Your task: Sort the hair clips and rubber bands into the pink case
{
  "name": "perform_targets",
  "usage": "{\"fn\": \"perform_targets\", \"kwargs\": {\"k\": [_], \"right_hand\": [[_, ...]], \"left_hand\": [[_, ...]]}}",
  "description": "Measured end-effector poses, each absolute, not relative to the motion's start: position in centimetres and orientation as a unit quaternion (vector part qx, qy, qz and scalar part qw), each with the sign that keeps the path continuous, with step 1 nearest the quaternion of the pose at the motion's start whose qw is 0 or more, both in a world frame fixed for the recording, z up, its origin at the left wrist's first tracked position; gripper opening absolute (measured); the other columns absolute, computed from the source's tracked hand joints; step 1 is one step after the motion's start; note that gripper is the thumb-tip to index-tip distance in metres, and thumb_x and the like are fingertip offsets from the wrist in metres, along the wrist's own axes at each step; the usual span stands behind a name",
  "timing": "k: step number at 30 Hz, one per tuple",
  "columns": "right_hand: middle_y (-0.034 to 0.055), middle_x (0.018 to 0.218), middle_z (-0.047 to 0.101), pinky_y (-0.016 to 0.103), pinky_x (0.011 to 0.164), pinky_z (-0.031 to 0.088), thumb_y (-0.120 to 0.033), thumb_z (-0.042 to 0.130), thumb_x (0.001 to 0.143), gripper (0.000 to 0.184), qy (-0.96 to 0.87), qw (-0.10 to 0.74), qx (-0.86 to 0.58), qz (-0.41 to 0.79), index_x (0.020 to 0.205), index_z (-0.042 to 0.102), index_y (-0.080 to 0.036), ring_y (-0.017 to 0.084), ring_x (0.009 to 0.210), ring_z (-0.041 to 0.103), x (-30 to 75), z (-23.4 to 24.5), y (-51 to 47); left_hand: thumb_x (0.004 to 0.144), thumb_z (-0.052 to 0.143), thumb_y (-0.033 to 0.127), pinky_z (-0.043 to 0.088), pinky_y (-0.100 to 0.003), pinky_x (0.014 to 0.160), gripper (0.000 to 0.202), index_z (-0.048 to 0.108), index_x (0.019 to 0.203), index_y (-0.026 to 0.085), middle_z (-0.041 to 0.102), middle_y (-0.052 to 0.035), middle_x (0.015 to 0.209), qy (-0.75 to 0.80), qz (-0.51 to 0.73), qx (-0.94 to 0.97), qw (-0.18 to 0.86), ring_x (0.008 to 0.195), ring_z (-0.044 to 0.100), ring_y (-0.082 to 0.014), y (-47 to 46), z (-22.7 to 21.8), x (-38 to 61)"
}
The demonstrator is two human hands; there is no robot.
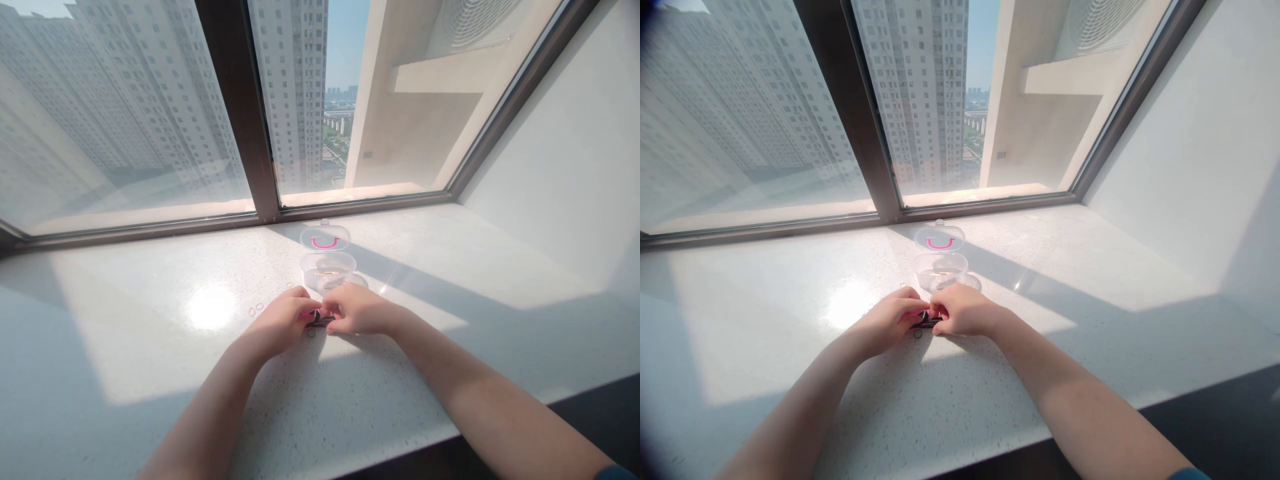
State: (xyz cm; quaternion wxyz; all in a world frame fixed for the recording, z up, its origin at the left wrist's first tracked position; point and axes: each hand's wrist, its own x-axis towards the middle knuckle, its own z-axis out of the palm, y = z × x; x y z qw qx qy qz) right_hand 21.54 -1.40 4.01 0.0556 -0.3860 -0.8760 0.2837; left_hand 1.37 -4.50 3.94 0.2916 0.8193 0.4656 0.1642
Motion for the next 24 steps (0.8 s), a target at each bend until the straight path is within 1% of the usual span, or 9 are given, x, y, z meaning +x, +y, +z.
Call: {"fn": "perform_targets", "kwargs": {"k": [3,7,12,16,18,21,24], "right_hand": [[-0.0054,0.063,0.055,0.022,0.052,0.028,-0.029,0.075,0.065,0.022,-0.871,0.049,-0.381,0.308,0.072,0.058,-0.018,0.01,0.059,0.048,21.45,3.92,-1.27],[-0.0064,0.059,0.05,0.022,0.051,0.027,-0.028,0.073,0.066,0.023,-0.86,0.028,-0.374,0.348,0.066,0.053,-0.017,0.008,0.056,0.044,21.47,3.74,-1.12],[-0.0063,0.057,0.049,0.022,0.05,0.027,-0.027,0.073,0.067,0.024,-0.859,0.025,-0.362,0.362,0.063,0.051,-0.017,0.008,0.054,0.042,21.97,3.83,-0.96],[-0.007,0.056,0.046,0.02,0.048,0.027,-0.027,0.074,0.068,0.026,-0.841,0.023,-0.317,0.437,0.063,0.05,-0.017,0.007,0.052,0.04,22.23,4.3,-0.92],[-0.0074,0.055,0.043,0.02,0.047,0.027,-0.031,0.073,0.07,0.03,-0.823,0.063,-0.285,0.487,0.062,0.048,-0.017,0.007,0.051,0.037,22.1,4.46,-0.95],[-0.0079,0.056,0.037,0.021,0.048,0.024,-0.035,0.073,0.072,0.036,-0.779,0.178,-0.254,0.545,0.061,0.044,-0.017,0.007,0.052,0.032,21.77,4.34,-0.94],[-0.0082,0.055,0.035,0.022,0.049,0.022,-0.036,0.074,0.072,0.04,-0.733,0.262,-0.261,0.571,0.06,0.04,-0.018,0.007,0.052,0.029,21.67,3.83,-0.72]], "left_hand": [[0.085,0.047,0.016,0.042,-0.029,0.075,0.031,0.073,0.097,0.028,0.062,-0.0033,0.092,0.464,0.168,0.816,0.301,0.087,0.057,-0.0191,-4.44,3.96,1.43],[0.085,0.043,0.015,0.043,-0.03,0.078,0.035,0.071,0.101,0.027,0.064,-0.0035,0.098,0.466,0.173,0.809,0.313,0.09,0.058,-0.019,-4.39,3.88,1.47],[0.088,0.038,0.017,0.044,-0.031,0.078,0.037,0.07,0.107,0.024,0.065,-0.0055,0.099,0.478,0.177,0.805,0.304,0.089,0.059,-0.0203,-4.29,3.63,1.44],[0.088,0.039,0.015,0.044,-0.032,0.081,0.037,0.069,0.106,0.023,0.066,-0.0059,0.099,0.482,0.176,0.805,0.297,0.092,0.06,-0.0209,-4.12,3.58,1.37],[0.085,0.041,0.013,0.045,-0.031,0.079,0.035,0.07,0.101,0.023,0.066,-0.0052,0.097,0.481,0.175,0.807,0.294,0.09,0.06,-0.0204,-4.05,3.62,1.36],[0.08,0.05,0.013,0.045,-0.03,0.074,0.023,0.069,0.088,0.022,0.065,-0.0038,0.09,0.488,0.169,0.807,0.286,0.086,0.059,-0.0203,-4.03,3.64,1.39],[0.075,0.058,0.015,0.044,-0.03,0.072,0.014,0.067,0.084,0.022,0.064,-0.0023,0.087,0.504,0.169,0.799,0.282,0.083,0.059,-0.0204,-4.07,3.52,1.45]]}}
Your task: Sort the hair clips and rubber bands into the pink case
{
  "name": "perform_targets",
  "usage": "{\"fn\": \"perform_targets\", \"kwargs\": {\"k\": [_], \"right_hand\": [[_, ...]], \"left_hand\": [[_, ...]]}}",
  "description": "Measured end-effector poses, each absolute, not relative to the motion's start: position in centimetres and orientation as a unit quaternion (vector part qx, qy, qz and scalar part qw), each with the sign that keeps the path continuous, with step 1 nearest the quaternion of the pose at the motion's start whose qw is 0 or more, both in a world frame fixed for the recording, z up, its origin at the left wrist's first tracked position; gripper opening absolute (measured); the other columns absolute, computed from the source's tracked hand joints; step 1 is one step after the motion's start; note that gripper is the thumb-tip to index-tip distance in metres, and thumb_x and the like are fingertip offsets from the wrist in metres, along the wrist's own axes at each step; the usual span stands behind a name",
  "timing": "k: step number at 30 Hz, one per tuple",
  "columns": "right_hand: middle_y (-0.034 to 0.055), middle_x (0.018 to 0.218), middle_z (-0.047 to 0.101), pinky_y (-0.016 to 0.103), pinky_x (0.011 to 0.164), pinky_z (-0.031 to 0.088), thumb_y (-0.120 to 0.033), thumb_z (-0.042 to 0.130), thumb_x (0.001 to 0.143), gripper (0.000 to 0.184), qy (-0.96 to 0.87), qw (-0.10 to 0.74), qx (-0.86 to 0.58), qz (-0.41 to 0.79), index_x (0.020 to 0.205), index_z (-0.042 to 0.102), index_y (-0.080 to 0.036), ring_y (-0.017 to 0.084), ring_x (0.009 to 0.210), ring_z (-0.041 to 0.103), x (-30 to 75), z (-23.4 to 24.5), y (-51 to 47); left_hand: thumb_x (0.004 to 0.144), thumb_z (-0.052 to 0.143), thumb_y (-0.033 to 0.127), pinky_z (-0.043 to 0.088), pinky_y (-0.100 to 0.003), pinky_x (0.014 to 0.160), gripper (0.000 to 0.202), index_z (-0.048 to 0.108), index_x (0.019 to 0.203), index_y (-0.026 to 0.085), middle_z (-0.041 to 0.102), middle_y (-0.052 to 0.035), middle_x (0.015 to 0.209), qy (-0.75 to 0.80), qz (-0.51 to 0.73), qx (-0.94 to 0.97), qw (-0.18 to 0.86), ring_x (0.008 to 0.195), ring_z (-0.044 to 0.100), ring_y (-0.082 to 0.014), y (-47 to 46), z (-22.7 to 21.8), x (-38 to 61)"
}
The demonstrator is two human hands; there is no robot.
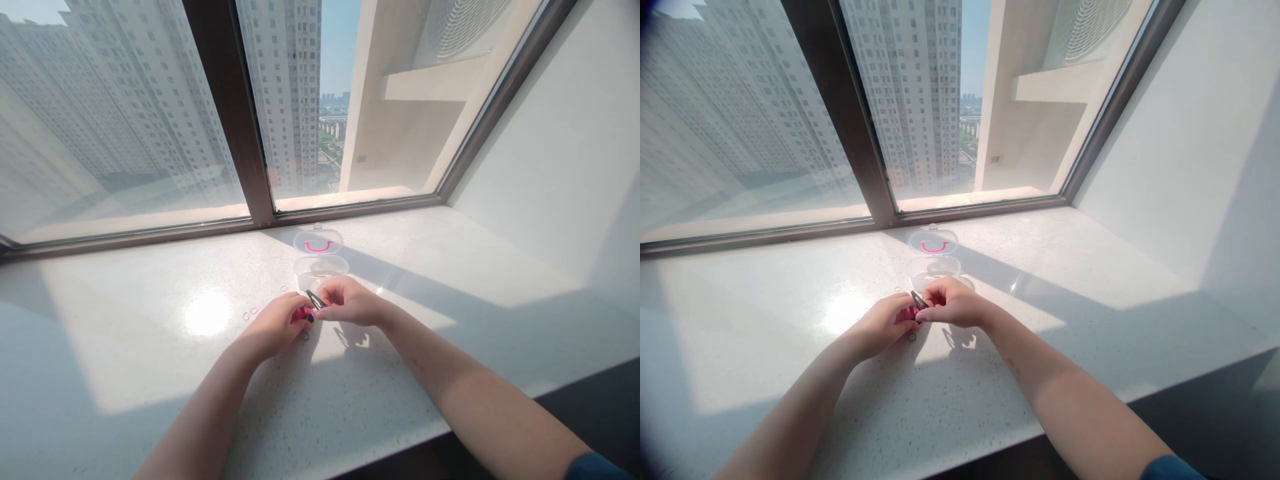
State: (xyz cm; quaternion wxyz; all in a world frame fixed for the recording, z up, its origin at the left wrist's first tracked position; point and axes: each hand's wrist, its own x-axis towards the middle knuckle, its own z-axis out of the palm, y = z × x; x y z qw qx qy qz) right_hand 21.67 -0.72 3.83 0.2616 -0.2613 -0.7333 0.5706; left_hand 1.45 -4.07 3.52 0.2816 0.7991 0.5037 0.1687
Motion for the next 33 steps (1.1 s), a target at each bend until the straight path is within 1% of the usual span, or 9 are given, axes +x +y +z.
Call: {"fn": "perform_targets", "kwargs": {"k": [5,9,12,16,20,23,27,30,33], "right_hand": [[-0.0084,0.055,0.034,0.022,0.049,0.022,-0.038,0.076,0.071,0.042,-0.697,0.314,-0.286,0.578,0.061,0.04,-0.018,0.007,0.052,0.029,21.9,3.0,-0.3],[-0.0084,0.055,0.035,0.022,0.049,0.022,-0.038,0.076,0.07,0.042,-0.691,0.309,-0.298,0.582,0.06,0.041,-0.018,0.007,0.052,0.03,21.9,3.1,-0.4],[-0.008,0.055,0.037,0.022,0.049,0.023,-0.037,0.077,0.069,0.041,-0.678,0.31,-0.304,0.593,0.06,0.041,-0.018,0.007,0.052,0.031,21.8,3.4,-0.5],[-0.0065,0.055,0.043,0.022,0.049,0.024,-0.034,0.076,0.069,0.039,-0.643,0.34,-0.297,0.619,0.06,0.043,-0.017,0.007,0.052,0.034,21.7,3.7,-0.5],[-0.0074,0.051,0.043,0.021,0.044,0.021,-0.031,0.072,0.074,0.035,-0.619,0.365,-0.288,0.633,0.06,0.043,-0.017,0.005,0.045,0.032,21.8,4.1,-0.6],[-0.0079,0.048,0.043,0.02,0.041,0.02,-0.03,0.068,0.077,0.033,-0.608,0.369,-0.278,0.646,0.06,0.043,-0.018,0.005,0.041,0.032,21.8,4.2,-0.7],[-0.0043,0.053,0.055,0.019,0.039,0.027,-0.03,0.066,0.079,0.028,-0.59,0.375,-0.266,0.663,0.064,0.046,-0.017,0.006,0.039,0.042,21.7,4.1,-0.7],[-0.0026,0.055,0.06,0.018,0.037,0.03,-0.033,0.068,0.078,0.028,-0.587,0.379,-0.285,0.657,0.067,0.048,-0.017,0.006,0.037,0.044,21.7,4.0,-0.7],[-0.0021,0.053,0.062,0.017,0.034,0.029,-0.036,0.072,0.076,0.029,-0.585,0.38,-0.303,0.65,0.069,0.051,-0.017,0.005,0.034,0.043,21.6,4.0,-0.6]], "left_hand": [[0.073,0.058,0.015,0.043,-0.029,0.069,0.017,0.067,0.086,0.022,0.064,-0.0009,0.086,0.519,0.173,0.786,0.289,0.078,0.057,-0.0187,-4.2,3.3,1.5],[0.075,0.056,0.016,0.043,-0.029,0.068,0.015,0.069,0.08,0.022,0.063,-0.0015,0.082,0.505,0.186,0.787,0.303,0.076,0.057,-0.0176,-4.2,3.6,1.5],[0.076,0.058,0.017,0.045,-0.028,0.069,0.017,0.073,0.075,0.023,0.061,-0.0023,0.083,0.489,0.21,0.781,0.327,0.076,0.057,-0.0164,-4.2,4.0,1.4],[0.075,0.064,0.023,0.045,-0.027,0.063,0.013,0.077,0.074,0.024,0.059,-0.0023,0.076,0.515,0.307,0.733,0.322,0.068,0.056,-0.0149,-4.3,4.8,1.1],[0.071,0.071,0.027,0.044,-0.029,0.056,0.012,0.078,0.079,0.02,0.064,-0.0027,0.062,0.562,0.487,0.589,0.318,0.058,0.056,-0.0158,-4.8,5.8,0.8],[0.068,0.073,0.025,0.044,-0.027,0.05,0.013,0.077,0.079,0.019,0.064,-0.0008,0.056,0.565,0.591,0.489,0.305,0.05,0.053,-0.0138,-5.1,6.6,0.8],[0.067,0.071,0.02,0.047,-0.026,0.052,0.011,0.073,0.077,0.016,0.066,-0.0015,0.059,0.509,0.628,0.464,0.362,0.053,0.059,-0.0144,-5.2,7.0,0.7],[0.07,0.07,0.024,0.048,-0.027,0.053,0.013,0.072,0.079,0.014,0.07,-0.0047,0.066,0.483,0.624,0.458,0.408,0.056,0.063,-0.0162,-4.9,6.8,0.6],[0.071,0.072,0.029,0.048,-0.027,0.052,0.018,0.071,0.077,0.012,0.069,-0.0061,0.064,0.501,0.614,0.441,0.422,0.055,0.063,-0.016,-4.5,6.5,0.5]]}}
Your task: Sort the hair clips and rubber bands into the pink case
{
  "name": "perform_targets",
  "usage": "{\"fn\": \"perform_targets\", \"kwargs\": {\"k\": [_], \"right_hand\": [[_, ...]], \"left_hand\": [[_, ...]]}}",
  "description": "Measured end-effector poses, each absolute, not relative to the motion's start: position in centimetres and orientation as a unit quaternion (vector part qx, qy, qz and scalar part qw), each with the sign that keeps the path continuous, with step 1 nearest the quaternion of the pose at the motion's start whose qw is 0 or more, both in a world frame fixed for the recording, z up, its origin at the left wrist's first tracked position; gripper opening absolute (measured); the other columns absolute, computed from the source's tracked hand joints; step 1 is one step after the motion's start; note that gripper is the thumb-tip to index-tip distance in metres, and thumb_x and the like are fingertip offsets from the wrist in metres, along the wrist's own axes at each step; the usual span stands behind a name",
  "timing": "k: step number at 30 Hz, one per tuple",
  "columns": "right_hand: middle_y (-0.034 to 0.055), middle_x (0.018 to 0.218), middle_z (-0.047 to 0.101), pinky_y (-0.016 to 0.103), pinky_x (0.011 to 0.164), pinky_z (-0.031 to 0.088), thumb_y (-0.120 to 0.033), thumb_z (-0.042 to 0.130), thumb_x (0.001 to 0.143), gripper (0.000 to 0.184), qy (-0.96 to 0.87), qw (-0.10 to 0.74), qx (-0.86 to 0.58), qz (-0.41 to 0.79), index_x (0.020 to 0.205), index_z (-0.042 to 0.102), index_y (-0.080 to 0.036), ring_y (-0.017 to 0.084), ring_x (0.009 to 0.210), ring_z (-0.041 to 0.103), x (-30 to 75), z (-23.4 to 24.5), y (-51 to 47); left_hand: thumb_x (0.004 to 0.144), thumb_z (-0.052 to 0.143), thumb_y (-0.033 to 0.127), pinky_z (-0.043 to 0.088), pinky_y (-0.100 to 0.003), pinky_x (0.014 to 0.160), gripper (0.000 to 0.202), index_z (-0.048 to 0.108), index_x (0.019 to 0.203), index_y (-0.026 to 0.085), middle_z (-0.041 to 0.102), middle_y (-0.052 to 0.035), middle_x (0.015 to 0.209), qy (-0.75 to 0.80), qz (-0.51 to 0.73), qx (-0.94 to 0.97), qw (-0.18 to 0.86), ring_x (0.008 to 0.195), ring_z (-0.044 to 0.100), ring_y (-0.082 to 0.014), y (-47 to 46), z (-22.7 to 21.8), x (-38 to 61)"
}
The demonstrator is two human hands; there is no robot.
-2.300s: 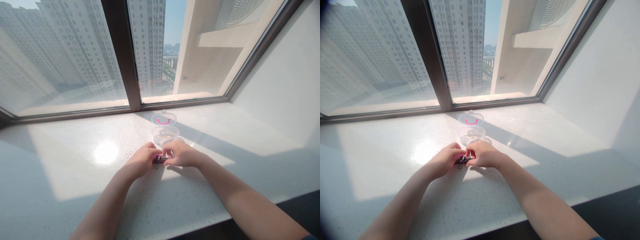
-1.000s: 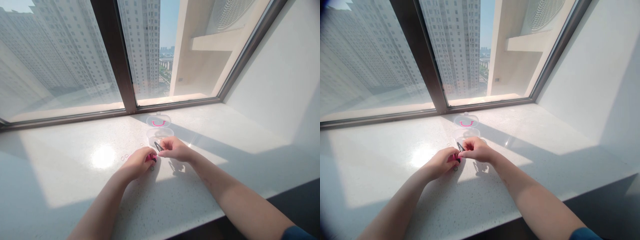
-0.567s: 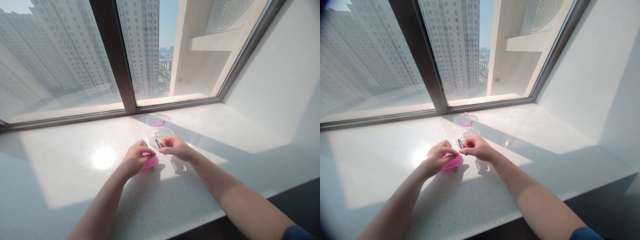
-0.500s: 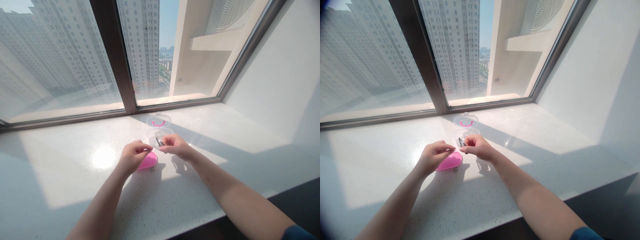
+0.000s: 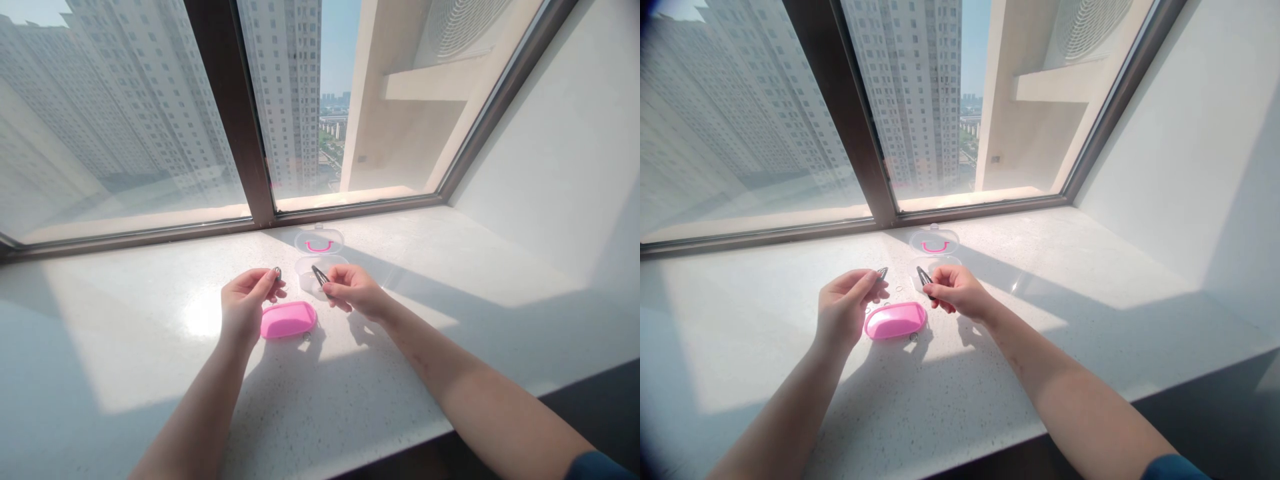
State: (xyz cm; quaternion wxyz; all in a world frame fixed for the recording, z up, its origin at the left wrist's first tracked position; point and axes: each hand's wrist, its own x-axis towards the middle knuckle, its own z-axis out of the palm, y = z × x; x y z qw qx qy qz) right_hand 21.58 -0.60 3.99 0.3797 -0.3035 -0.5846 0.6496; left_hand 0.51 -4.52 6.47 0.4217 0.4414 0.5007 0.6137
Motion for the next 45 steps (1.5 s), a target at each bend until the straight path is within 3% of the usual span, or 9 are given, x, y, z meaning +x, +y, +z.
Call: {"fn": "perform_targets", "kwargs": {"k": [4,10,15,20,25,29,36,41,45], "right_hand": [[-0.0001,0.053,0.065,0.016,0.031,0.033,-0.037,0.076,0.072,0.032,-0.566,0.395,-0.323,0.648,0.07,0.052,-0.017,0.007,0.034,0.049,21.4,3.9,-0.5],[0.0032,0.061,0.069,0.018,0.038,0.045,-0.032,0.077,0.07,0.029,-0.551,0.429,-0.328,0.637,0.072,0.054,-0.016,0.011,0.044,0.06,21.1,3.7,-0.5],[0.0041,0.066,0.07,0.02,0.044,0.048,-0.028,0.077,0.07,0.026,-0.559,0.446,-0.333,0.614,0.072,0.055,-0.015,0.012,0.05,0.063,20.9,3.6,-0.5],[0.0039,0.066,0.07,0.022,0.045,0.051,-0.027,0.079,0.067,0.026,-0.556,0.456,-0.344,0.603,0.072,0.056,-0.015,0.015,0.054,0.066,20.7,3.6,-0.6],[0.004,0.064,0.069,0.022,0.045,0.052,-0.027,0.081,0.064,0.028,-0.548,0.451,-0.357,0.607,0.078,0.06,-0.014,0.018,0.057,0.069,20.6,3.3,-0.5],[0.0046,0.064,0.07,0.025,0.049,0.055,-0.026,0.08,0.064,0.038,-0.542,0.442,-0.371,0.611,0.095,0.065,-0.011,0.019,0.06,0.07,20.4,3.1,-0.6],[0.0099,0.072,0.073,0.026,0.054,0.056,-0.033,0.075,0.07,0.025,-0.555,0.407,-0.385,0.615,0.078,0.072,-0.01,0.022,0.07,0.072,20.5,3.4,-0.7],[0.0088,0.073,0.072,0.022,0.048,0.051,-0.032,0.073,0.073,0.022,-0.577,0.387,-0.384,0.609,0.078,0.072,-0.01,0.017,0.062,0.069,20.8,3.1,-0.6],[0.0069,0.07,0.071,0.017,0.037,0.041,-0.034,0.069,0.077,0.024,-0.587,0.381,-0.383,0.604,0.074,0.069,-0.011,0.009,0.044,0.059,20.9,3.4,-0.6]], "left_hand": [[0.069,0.076,0.028,0.048,-0.025,0.051,0.022,0.069,0.081,0.011,0.069,-0.0058,0.065,0.498,0.629,0.419,0.426,0.054,0.062,-0.0144,-4.2,6.3,0.5],[0.07,0.077,0.024,0.053,-0.028,0.061,0.064,0.053,0.129,0.017,0.071,-0.0016,0.067,0.473,0.637,0.421,0.439,0.063,0.068,-0.0171,-4.2,6.0,0.8],[0.068,0.08,0.03,0.055,-0.032,0.069,0.05,0.065,0.11,0.008,0.074,-0.0102,0.077,0.489,0.598,0.406,0.489,0.072,0.071,-0.0212,-4.1,5.2,1.4],[0.066,0.082,0.029,0.056,-0.033,0.072,0.053,0.063,0.111,0.009,0.074,-0.0101,0.075,0.48,0.582,0.391,0.528,0.073,0.072,-0.0215,-4.0,4.5,1.8],[0.069,0.079,0.028,0.055,-0.028,0.066,0.028,0.065,0.086,0.01,0.073,-0.0089,0.073,0.472,0.548,0.41,0.556,0.07,0.071,-0.019,-4.1,4.2,1.7],[0.072,0.076,0.025,0.053,-0.025,0.062,0.02,0.063,0.08,0.011,0.072,-0.0074,0.071,0.462,0.521,0.435,0.57,0.068,0.07,-0.0178,-4.3,4.2,1.9],[0.074,0.072,0.023,0.051,-0.025,0.062,0.016,0.061,0.078,0.012,0.072,-0.0075,0.073,0.472,0.499,0.454,0.568,0.068,0.069,-0.0178,-4.3,4.3,2.3],[0.075,0.072,0.026,0.048,-0.024,0.058,0.017,0.062,0.079,0.012,0.072,-0.0075,0.076,0.47,0.494,0.467,0.563,0.067,0.068,-0.0177,-4.2,4.3,2.0],[0.076,0.072,0.027,0.046,-0.024,0.059,0.018,0.062,0.079,0.012,0.071,-0.0072,0.077,0.469,0.493,0.473,0.56,0.068,0.068,-0.0177,-4.1,4.2,2.0]]}}
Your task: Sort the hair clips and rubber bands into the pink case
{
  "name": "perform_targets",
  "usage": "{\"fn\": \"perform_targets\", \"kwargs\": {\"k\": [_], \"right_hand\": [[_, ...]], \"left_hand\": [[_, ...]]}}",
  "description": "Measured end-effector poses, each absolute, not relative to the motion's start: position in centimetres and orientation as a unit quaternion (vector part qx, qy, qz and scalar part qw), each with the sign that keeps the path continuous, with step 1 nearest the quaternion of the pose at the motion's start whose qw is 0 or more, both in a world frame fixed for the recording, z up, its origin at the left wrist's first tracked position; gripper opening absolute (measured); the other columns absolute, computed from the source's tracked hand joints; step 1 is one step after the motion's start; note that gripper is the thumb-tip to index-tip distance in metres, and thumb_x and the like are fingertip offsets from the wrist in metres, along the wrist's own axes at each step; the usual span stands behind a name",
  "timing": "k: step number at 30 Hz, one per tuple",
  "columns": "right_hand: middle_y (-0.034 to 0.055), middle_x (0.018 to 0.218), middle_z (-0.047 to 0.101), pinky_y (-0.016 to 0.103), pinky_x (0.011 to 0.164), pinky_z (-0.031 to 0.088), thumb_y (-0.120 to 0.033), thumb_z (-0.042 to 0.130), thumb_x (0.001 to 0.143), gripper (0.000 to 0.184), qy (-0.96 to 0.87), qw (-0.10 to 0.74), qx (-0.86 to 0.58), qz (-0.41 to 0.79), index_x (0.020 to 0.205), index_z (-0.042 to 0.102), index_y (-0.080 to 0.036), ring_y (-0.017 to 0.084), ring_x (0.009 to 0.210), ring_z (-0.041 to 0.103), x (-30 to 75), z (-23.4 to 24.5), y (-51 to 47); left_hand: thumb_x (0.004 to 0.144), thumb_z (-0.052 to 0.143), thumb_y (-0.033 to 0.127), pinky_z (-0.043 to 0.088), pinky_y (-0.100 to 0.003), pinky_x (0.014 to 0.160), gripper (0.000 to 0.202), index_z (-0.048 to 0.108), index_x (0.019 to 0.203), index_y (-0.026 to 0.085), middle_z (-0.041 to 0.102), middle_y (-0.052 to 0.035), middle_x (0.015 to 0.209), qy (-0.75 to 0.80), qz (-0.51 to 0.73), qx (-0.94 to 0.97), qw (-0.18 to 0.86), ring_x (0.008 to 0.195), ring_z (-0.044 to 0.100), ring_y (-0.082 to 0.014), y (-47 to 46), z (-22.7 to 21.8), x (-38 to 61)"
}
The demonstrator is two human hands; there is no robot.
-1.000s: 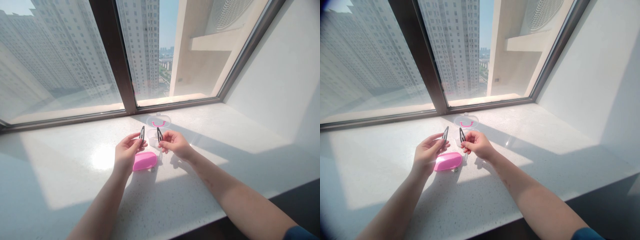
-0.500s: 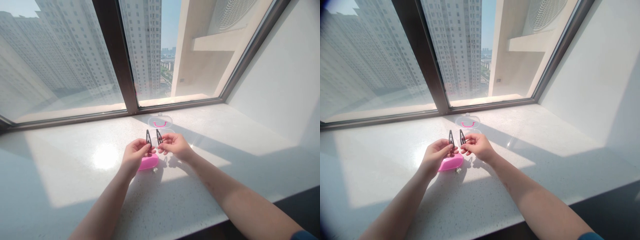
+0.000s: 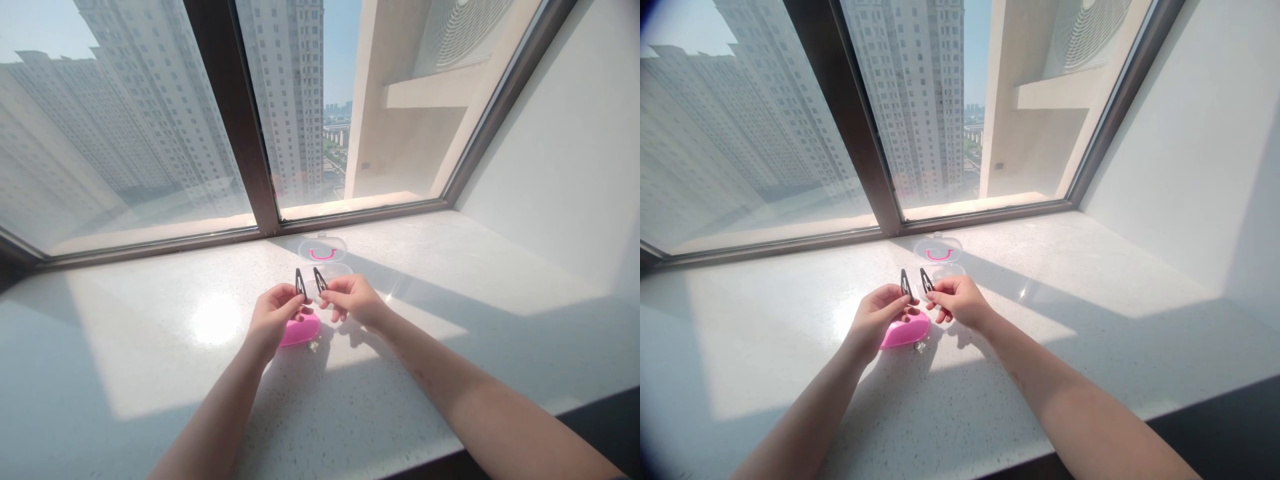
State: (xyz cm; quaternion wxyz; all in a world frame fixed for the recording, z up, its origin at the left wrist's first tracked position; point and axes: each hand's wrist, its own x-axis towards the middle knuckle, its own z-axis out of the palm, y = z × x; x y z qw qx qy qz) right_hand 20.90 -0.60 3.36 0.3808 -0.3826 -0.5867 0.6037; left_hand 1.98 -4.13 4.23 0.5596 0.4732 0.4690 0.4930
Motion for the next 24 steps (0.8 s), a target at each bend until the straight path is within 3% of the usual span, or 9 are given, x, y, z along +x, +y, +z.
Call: {"fn": "perform_targets", "kwargs": {"k": [4,19,24], "right_hand": [[0.0019,0.06,0.067,0.016,0.033,0.034,-0.033,0.069,0.077,0.023,-0.578,0.392,-0.393,0.597,0.07,0.064,-0.012,0.004,0.034,0.048,20.86,3.64,-0.62],[0.0058,0.072,0.071,0.021,0.045,0.047,-0.023,0.065,0.076,0.013,-0.618,0.337,-0.363,0.611,0.08,0.065,-0.011,0.012,0.05,0.064,20.71,3.5,-0.83],[0.0027,0.06,0.067,0.021,0.042,0.044,-0.027,0.067,0.076,0.016,-0.614,0.336,-0.37,0.611,0.078,0.065,-0.011,0.011,0.044,0.059,20.69,3.66,-0.99]], "left_hand": [[0.076,0.072,0.029,0.045,-0.024,0.058,0.02,0.061,0.079,0.013,0.072,-0.0073,0.077,0.471,0.489,0.478,0.557,0.066,0.068,-0.0174,-4.06,4.09,2.02],[0.077,0.07,0.026,0.044,-0.023,0.057,0.017,0.06,0.082,0.013,0.072,-0.0073,0.076,0.468,0.472,0.498,0.556,0.065,0.067,-0.0165,-4.03,3.79,2.12],[0.077,0.07,0.027,0.044,-0.022,0.055,0.017,0.061,0.082,0.013,0.072,-0.0062,0.075,0.465,0.472,0.509,0.55,0.065,0.068,-0.017,-4.04,3.64,2.1]]}}
